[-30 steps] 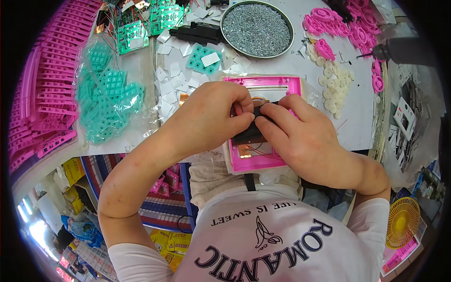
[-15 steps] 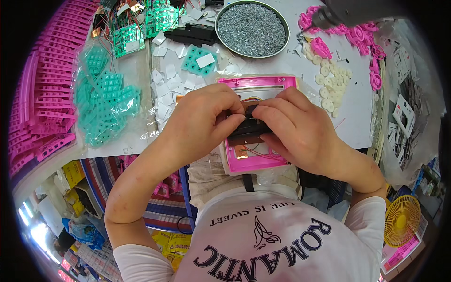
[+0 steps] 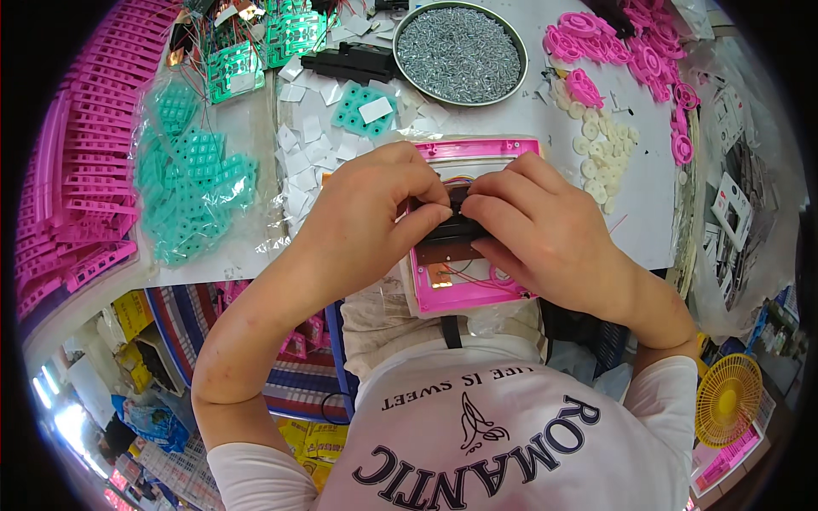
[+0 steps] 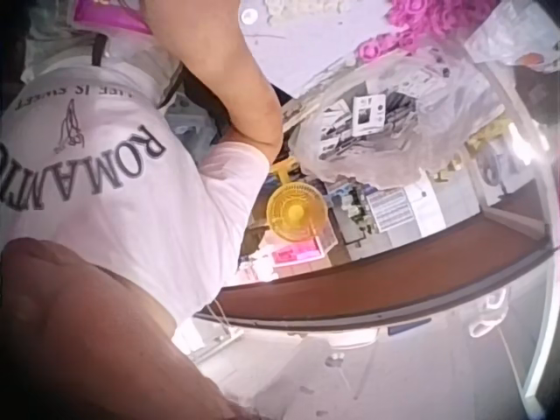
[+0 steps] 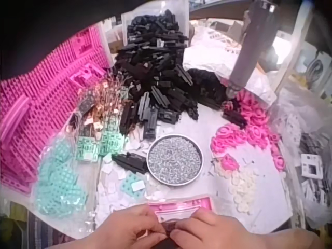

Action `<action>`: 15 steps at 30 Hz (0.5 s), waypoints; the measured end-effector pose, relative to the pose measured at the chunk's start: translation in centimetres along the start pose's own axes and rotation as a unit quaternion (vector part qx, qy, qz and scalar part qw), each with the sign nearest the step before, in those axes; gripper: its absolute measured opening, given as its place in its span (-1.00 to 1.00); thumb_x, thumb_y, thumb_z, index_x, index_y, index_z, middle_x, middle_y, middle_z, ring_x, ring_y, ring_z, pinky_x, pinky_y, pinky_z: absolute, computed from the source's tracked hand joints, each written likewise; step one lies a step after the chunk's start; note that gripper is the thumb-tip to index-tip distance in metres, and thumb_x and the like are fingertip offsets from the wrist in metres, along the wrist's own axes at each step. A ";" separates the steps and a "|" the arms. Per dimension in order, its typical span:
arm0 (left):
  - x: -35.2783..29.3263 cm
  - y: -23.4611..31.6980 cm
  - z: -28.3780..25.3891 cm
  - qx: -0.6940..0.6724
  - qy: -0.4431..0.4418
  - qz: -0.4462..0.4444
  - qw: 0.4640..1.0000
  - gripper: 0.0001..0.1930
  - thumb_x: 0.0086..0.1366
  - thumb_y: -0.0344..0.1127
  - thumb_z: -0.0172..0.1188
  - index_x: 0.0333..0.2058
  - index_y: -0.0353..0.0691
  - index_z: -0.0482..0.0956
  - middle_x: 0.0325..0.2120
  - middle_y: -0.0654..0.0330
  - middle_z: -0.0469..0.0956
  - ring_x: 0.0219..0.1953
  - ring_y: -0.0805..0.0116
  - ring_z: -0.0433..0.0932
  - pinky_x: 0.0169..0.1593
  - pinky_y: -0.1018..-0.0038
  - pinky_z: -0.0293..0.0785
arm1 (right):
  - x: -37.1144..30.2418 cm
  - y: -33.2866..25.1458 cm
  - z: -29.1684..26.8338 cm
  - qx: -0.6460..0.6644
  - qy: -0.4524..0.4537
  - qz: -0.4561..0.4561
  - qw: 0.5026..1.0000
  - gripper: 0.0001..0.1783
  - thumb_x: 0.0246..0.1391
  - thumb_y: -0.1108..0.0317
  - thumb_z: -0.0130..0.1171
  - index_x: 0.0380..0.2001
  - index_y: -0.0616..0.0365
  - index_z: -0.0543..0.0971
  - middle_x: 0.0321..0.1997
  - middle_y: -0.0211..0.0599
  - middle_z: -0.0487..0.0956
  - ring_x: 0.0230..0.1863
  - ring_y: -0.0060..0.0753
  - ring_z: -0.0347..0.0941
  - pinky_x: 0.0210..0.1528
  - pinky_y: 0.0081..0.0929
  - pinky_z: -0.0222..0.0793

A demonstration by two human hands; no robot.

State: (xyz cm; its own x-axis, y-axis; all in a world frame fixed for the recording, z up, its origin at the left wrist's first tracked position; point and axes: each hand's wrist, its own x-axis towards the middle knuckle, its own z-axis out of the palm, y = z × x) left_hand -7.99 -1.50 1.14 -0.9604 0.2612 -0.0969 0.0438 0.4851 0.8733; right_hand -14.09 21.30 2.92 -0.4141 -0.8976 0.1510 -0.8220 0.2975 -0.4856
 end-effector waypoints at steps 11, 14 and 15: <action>1.2 1.2 -1.0 -0.034 -0.073 -0.132 0.988 -0.86 0.22 -0.38 0.35 -0.42 -0.33 0.61 -0.58 0.32 0.53 -0.57 0.63 0.38 -0.50 0.57 0.29 | 0.2 -0.2 -0.2 -0.024 -0.019 -0.025 0.999 -0.53 -0.25 0.43 0.42 -0.15 0.18 0.60 -0.11 -0.27 0.56 -0.16 -0.17 0.47 -0.24 -0.34 0.51; 1.6 0.8 -1.0 -0.027 -0.077 -0.128 0.989 -0.83 0.24 -0.37 0.34 -0.44 -0.35 0.61 -0.62 0.31 0.52 -0.57 0.62 0.40 -0.50 0.57 0.32 | 0.1 -0.2 -0.2 -0.026 -0.017 -0.025 0.999 -0.53 -0.26 0.43 0.41 -0.15 0.19 0.61 -0.11 -0.27 0.57 -0.16 -0.17 0.47 -0.24 -0.34 0.51; 1.7 0.6 -0.9 -0.018 -0.076 -0.116 0.990 -0.83 0.25 -0.36 0.33 -0.44 -0.35 0.61 -0.62 0.31 0.52 -0.57 0.62 0.41 -0.49 0.56 0.33 | 0.1 -0.2 -0.1 -0.027 -0.017 -0.025 0.999 -0.53 -0.26 0.43 0.41 -0.15 0.19 0.61 -0.10 -0.27 0.57 -0.16 -0.17 0.47 -0.24 -0.34 0.52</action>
State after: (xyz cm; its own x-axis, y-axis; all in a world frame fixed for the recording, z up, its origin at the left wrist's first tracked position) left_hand -9.83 -1.53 1.99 -0.8908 0.2709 -0.3647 -0.1850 0.5167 0.8359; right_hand -14.02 21.18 3.16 -0.3604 -0.9215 0.1445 -0.8613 0.2693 -0.4309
